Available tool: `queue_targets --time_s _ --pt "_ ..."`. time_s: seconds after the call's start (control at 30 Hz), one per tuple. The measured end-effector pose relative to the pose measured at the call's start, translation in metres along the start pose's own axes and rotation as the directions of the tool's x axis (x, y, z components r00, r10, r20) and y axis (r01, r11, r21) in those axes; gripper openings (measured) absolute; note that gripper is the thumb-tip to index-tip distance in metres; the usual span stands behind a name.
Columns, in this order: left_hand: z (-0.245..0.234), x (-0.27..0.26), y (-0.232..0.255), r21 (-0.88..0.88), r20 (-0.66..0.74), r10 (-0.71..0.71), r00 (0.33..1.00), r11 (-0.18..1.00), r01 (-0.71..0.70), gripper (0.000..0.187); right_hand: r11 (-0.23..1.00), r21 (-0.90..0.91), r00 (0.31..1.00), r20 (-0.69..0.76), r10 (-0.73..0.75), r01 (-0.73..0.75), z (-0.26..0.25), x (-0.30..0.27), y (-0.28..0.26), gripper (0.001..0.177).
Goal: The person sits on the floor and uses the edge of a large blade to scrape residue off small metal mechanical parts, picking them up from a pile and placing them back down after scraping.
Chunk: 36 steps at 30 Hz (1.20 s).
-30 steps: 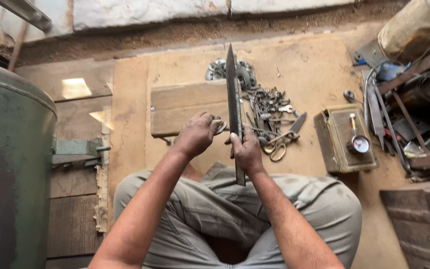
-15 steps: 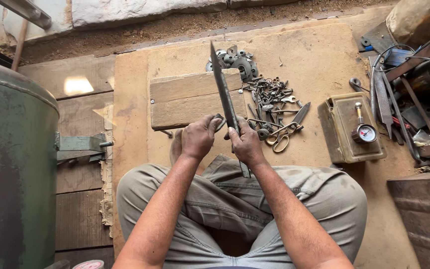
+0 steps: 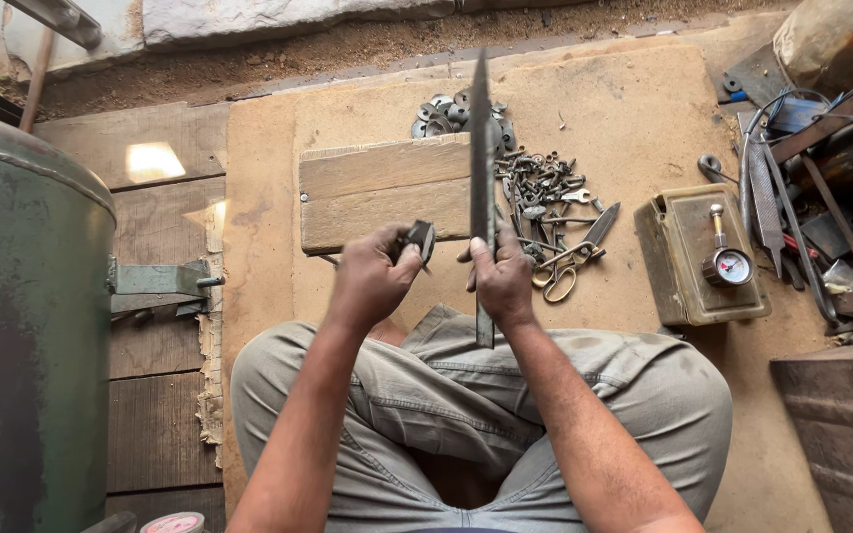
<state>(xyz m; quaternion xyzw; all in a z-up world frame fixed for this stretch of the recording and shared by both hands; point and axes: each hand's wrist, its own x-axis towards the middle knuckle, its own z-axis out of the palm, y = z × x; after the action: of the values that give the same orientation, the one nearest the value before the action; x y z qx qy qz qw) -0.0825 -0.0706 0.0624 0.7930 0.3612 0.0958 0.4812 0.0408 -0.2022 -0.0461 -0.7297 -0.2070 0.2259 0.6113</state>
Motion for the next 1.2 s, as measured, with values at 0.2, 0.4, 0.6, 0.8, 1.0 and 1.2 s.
queue_targets --time_s 0.2,0.4,0.6,0.8,1.0,1.2 --pt "-0.014 0.003 0.027 0.524 -0.075 0.713 0.697 0.623 -0.581 0.024 0.960 0.280 1.000 -0.007 -0.029 0.029 -0.001 0.004 0.006 0.030" --pt "0.018 0.057 -0.030 0.722 0.215 0.643 0.735 0.402 -0.563 0.018 0.993 0.116 1.000 -0.003 -0.020 0.020 -0.006 -0.005 0.000 0.029" --pt "0.035 0.070 -0.080 0.421 -0.011 0.539 0.842 0.766 -0.486 0.078 0.999 0.048 0.998 0.062 0.014 -0.017 0.001 -0.001 0.007 0.022" --pt "0.036 0.075 -0.086 0.390 -0.075 0.447 0.891 0.836 -0.386 0.074 0.998 0.043 0.993 0.109 0.032 -0.037 0.010 -0.006 0.001 0.036" --pt "0.027 0.068 -0.068 0.318 -0.140 0.500 0.855 0.840 -0.439 0.044 0.999 -0.039 0.988 0.148 0.033 -0.027 0.016 -0.015 -0.005 0.039" --pt "0.037 0.077 -0.082 0.442 -0.039 0.543 0.839 0.762 -0.473 0.010 0.966 -0.226 0.986 0.136 -0.095 0.125 0.024 -0.018 0.007 0.066"
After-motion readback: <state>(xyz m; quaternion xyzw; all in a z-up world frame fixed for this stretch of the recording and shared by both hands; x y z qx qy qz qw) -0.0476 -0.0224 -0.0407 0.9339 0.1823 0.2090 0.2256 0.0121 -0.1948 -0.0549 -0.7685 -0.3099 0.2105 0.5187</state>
